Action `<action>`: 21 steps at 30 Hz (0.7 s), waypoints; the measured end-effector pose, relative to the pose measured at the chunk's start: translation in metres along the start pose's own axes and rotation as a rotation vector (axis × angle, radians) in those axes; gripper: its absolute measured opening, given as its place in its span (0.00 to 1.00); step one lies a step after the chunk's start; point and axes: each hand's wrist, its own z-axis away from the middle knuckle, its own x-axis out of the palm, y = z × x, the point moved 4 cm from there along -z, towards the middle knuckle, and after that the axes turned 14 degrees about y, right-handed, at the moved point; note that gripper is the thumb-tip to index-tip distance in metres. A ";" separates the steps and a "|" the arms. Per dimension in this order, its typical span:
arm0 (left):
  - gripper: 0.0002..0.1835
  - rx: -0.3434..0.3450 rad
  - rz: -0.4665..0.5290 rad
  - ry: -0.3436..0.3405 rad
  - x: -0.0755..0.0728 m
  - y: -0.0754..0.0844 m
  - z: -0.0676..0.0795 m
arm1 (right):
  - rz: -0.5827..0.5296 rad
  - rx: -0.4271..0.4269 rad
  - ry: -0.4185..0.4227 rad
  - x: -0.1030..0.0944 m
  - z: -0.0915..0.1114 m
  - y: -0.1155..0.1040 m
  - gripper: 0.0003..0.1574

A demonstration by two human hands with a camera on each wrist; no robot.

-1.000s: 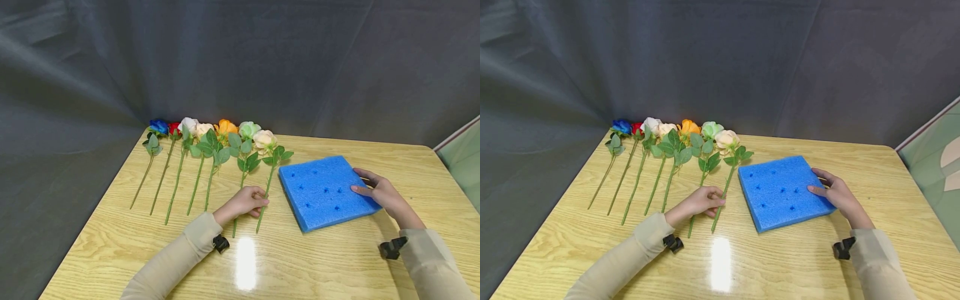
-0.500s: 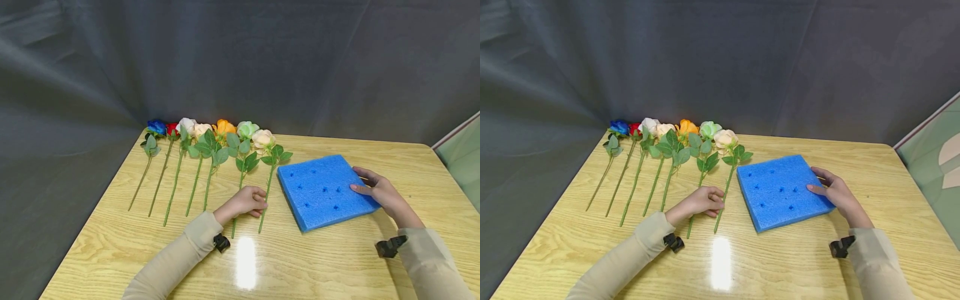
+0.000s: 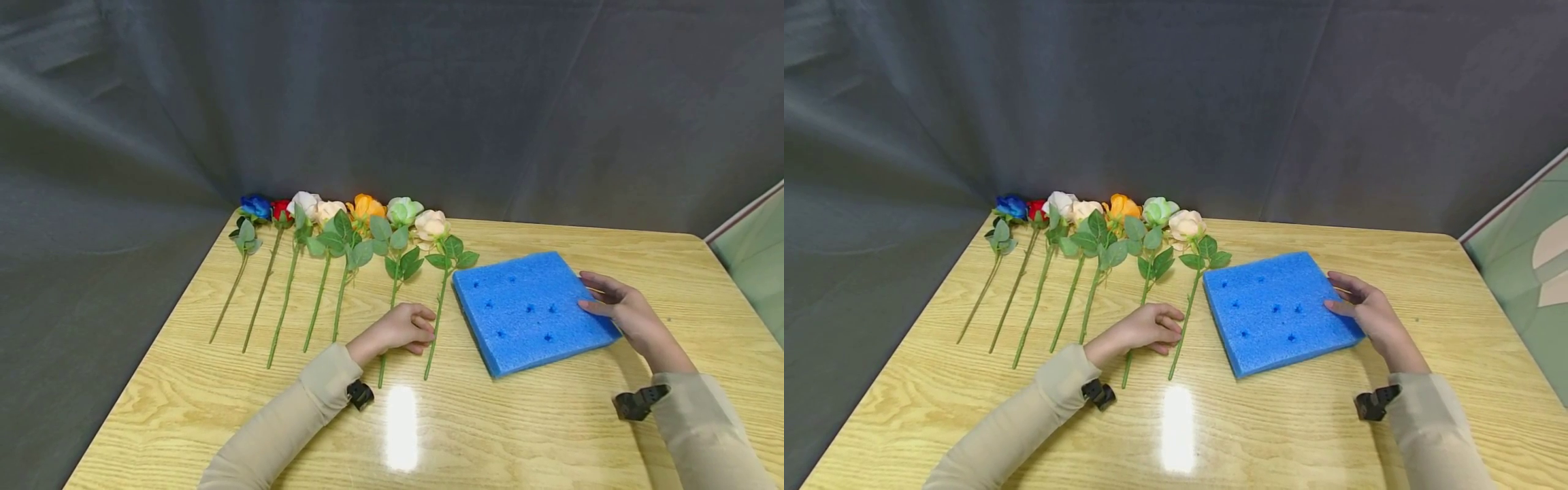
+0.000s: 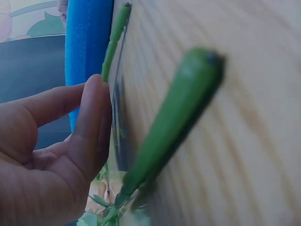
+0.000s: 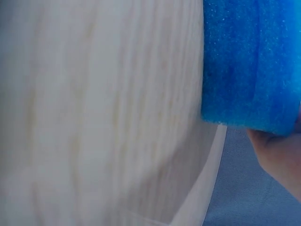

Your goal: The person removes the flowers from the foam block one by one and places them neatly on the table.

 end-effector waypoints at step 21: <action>0.22 0.196 -0.109 0.331 -0.095 0.013 0.040 | -0.055 -0.109 0.234 -0.018 0.010 -0.027 0.30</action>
